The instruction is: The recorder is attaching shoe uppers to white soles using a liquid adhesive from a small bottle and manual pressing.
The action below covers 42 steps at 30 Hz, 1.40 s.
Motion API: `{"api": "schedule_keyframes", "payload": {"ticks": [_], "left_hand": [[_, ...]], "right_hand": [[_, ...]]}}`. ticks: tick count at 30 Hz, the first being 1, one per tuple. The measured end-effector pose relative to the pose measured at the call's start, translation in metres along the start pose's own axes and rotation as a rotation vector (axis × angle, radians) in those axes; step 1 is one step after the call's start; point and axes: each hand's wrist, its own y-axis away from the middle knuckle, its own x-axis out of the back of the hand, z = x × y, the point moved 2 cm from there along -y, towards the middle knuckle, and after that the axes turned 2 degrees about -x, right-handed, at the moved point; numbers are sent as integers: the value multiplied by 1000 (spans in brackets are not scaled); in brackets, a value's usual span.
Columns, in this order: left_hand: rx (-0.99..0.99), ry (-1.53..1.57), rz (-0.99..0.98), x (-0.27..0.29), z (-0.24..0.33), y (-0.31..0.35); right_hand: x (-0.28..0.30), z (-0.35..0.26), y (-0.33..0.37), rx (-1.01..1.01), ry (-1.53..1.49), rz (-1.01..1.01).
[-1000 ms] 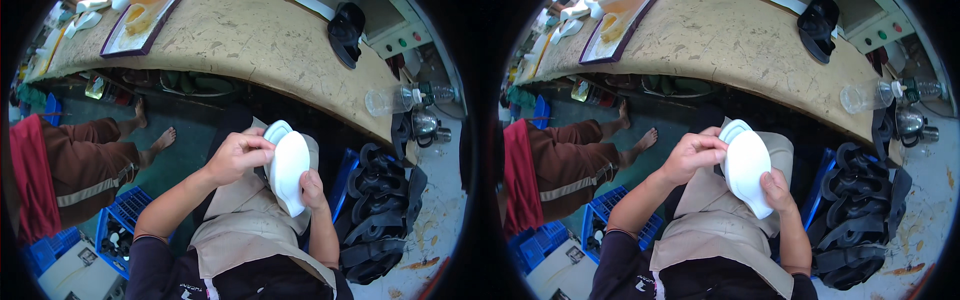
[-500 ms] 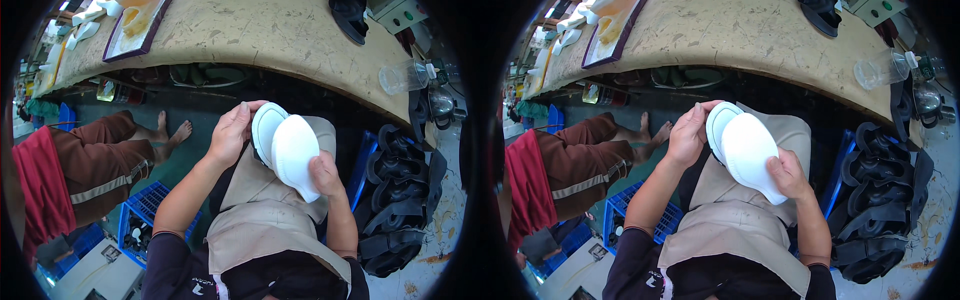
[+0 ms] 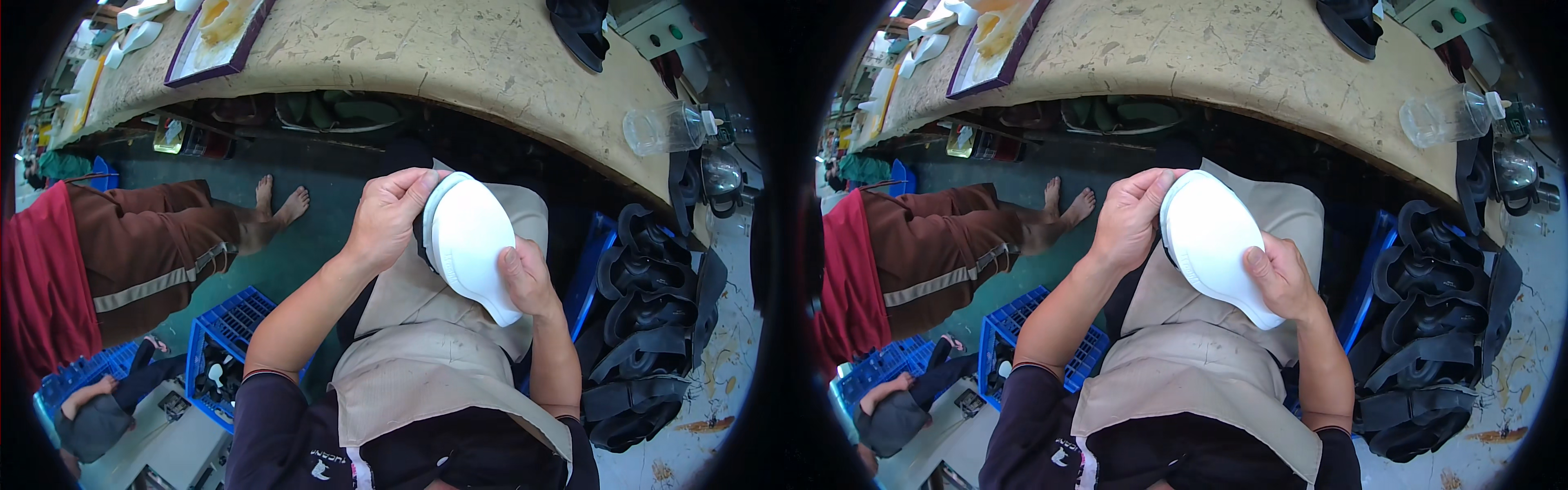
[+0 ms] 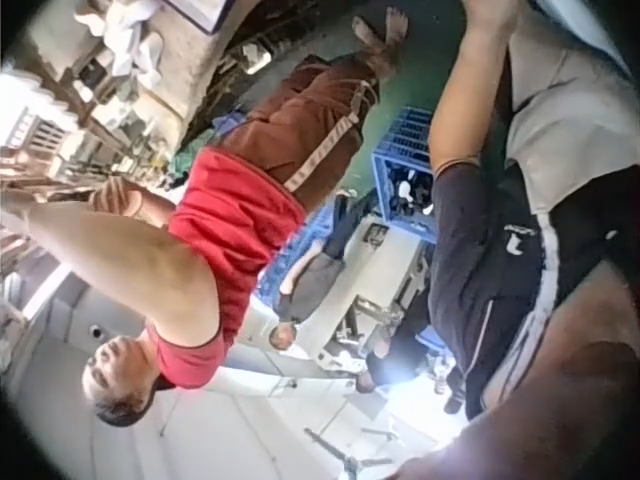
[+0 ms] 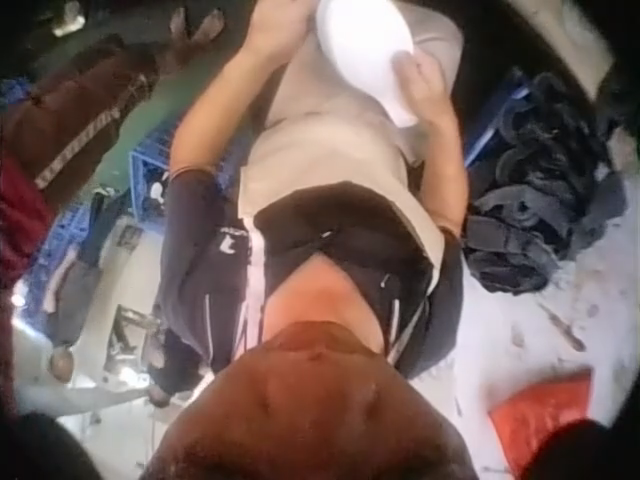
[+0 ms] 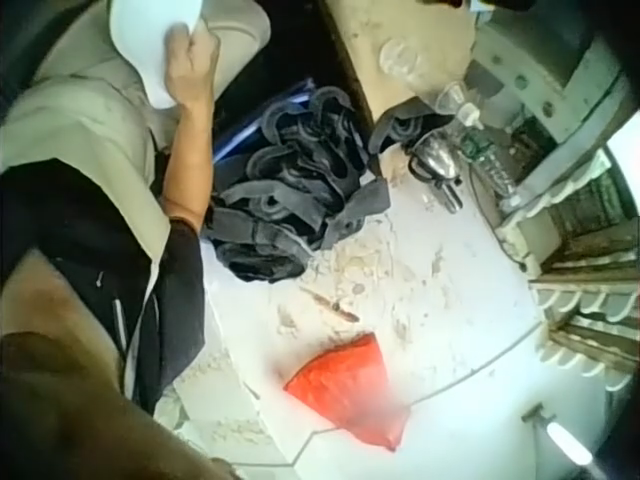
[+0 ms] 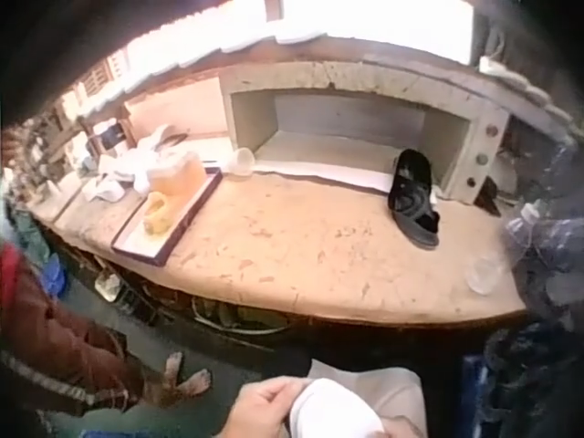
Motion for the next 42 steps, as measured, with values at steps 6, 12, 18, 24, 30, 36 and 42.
{"api": "schedule_keyframes", "payload": {"ticks": [6, 12, 18, 24, 30, 36, 42], "left_hand": [[-5, 6, -8, 2, 2, 3], [-12, -23, -2, -1, 7, 2], [-37, -85, 38, -13, 17, 7], [-101, -59, 67, -24, 15, 22], [-34, 295, -68, -33, 26, 32], [-131, -318, -429, -24, 33, 33], [-186, -381, -412, -31, 17, 36]], "right_hand": [[-2, 4, -1, -15, 30, -21], [0, 0, -4, -42, 46, -17], [3, -18, -1, 3, 99, 2], [13, -38, 3, -19, 192, -39], [8, -42, 18, -71, 463, -160], [5, -45, 25, -53, 538, -172], [11, -32, 34, -47, 534, -173]]}}
